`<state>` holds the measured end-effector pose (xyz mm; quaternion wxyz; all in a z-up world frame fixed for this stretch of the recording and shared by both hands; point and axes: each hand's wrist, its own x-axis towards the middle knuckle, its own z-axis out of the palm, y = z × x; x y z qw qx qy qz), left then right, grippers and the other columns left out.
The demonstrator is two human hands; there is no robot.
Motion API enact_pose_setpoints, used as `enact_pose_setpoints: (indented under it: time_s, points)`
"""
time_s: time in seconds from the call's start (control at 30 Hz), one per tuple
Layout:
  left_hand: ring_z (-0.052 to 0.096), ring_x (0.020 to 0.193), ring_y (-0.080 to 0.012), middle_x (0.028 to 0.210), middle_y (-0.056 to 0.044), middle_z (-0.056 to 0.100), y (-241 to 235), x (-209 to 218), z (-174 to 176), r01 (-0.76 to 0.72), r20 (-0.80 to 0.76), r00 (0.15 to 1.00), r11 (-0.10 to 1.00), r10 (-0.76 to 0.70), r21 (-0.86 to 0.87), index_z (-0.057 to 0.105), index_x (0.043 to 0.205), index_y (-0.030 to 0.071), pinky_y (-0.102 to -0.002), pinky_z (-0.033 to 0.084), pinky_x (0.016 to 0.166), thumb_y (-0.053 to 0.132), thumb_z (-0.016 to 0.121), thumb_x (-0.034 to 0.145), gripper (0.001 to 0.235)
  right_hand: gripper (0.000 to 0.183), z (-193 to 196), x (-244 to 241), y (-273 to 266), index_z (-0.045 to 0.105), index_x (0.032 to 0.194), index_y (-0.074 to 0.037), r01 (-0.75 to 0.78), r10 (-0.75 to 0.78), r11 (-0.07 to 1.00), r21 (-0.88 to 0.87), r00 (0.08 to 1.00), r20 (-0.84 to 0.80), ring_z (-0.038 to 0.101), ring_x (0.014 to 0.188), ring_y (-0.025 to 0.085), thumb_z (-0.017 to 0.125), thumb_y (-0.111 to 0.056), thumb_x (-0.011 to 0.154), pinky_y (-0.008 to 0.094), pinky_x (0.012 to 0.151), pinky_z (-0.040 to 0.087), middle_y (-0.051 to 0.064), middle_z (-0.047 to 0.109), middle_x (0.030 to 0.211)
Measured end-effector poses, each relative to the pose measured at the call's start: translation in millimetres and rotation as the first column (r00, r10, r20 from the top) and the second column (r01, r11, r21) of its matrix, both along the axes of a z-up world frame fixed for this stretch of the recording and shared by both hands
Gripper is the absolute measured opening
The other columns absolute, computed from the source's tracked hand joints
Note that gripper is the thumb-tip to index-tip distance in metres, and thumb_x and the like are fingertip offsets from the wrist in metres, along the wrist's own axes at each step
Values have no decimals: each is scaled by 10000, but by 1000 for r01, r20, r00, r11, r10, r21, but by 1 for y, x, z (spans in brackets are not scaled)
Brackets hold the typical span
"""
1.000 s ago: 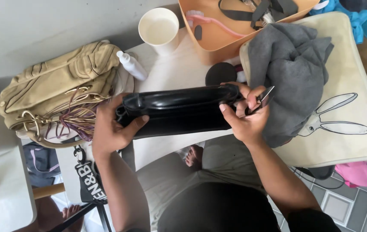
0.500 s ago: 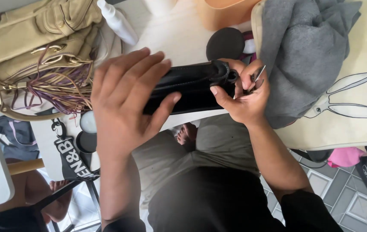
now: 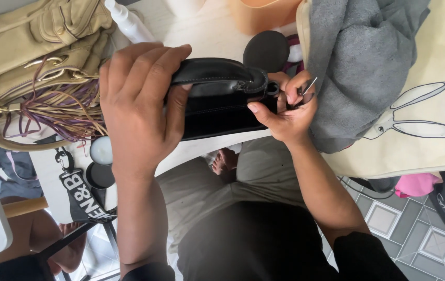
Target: The person cleans a black handbag by first wiping the interior with a grey cloth. They then use a small round sponge to apply a cleaning substance to the exterior surfaces, including the front flap and sides. Finally, the person uses a small metal tool to clean the zipper area and the bag's interior.
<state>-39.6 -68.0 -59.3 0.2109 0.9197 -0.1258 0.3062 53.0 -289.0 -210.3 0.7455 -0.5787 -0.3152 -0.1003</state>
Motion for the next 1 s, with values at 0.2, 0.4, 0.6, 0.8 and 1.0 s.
enact_pose_setpoints:
  time_s: [0.2, 0.4, 0.6, 0.8, 1.0]
  points:
    - [525, 1276, -404, 1300, -141, 655, -27, 1, 4, -120, 192, 977, 986, 97, 112, 712, 1216, 40, -591, 381, 1070, 234, 539, 1067, 299, 561, 1, 0, 0, 258, 942, -141, -33, 34, 999, 31, 999, -41, 628, 956, 242, 790, -12, 819, 316, 822, 496, 17, 308, 877]
    - [641, 1070, -330, 1101, -63, 758, -29, 2, -6, -91, 255, 966, 986, 53, 140, 776, 1145, 70, -504, 324, 1063, 299, 560, 1099, 318, 559, 3, -7, -2, 249, 950, -156, -56, 57, 998, 5, 996, -63, 644, 953, 265, 790, -66, 841, 337, 883, 477, 191, 585, 886]
    - [575, 1014, -283, 1104, -47, 718, -21, 0, -7, -95, 207, 976, 988, 68, 123, 756, 1181, 85, -476, 313, 1068, 320, 614, 1086, 290, 556, 2, -2, 2, 263, 934, -128, -11, 11, 1000, 15, 1000, -8, 643, 912, 248, 800, -32, 826, 304, 761, 485, 23, 299, 883]
    - [541, 1014, -301, 1114, -42, 706, -17, -1, -9, -108, 178, 980, 986, 85, 124, 754, 1189, 115, -485, 320, 1039, 346, 582, 1087, 305, 559, 5, -2, 2, 249, 929, -131, -29, 30, 1000, 11, 999, -16, 644, 846, 247, 787, -13, 836, 304, 742, 467, 91, 424, 795]
    - [533, 1003, -299, 1141, -31, 715, -14, 7, -9, -121, 211, 973, 983, 91, 136, 755, 1220, 136, -463, 308, 962, 336, 557, 1109, 302, 563, 8, 1, 3, 249, 939, -144, -65, 66, 997, 29, 997, -38, 658, 871, 261, 784, 4, 848, 297, 742, 487, 154, 512, 834]
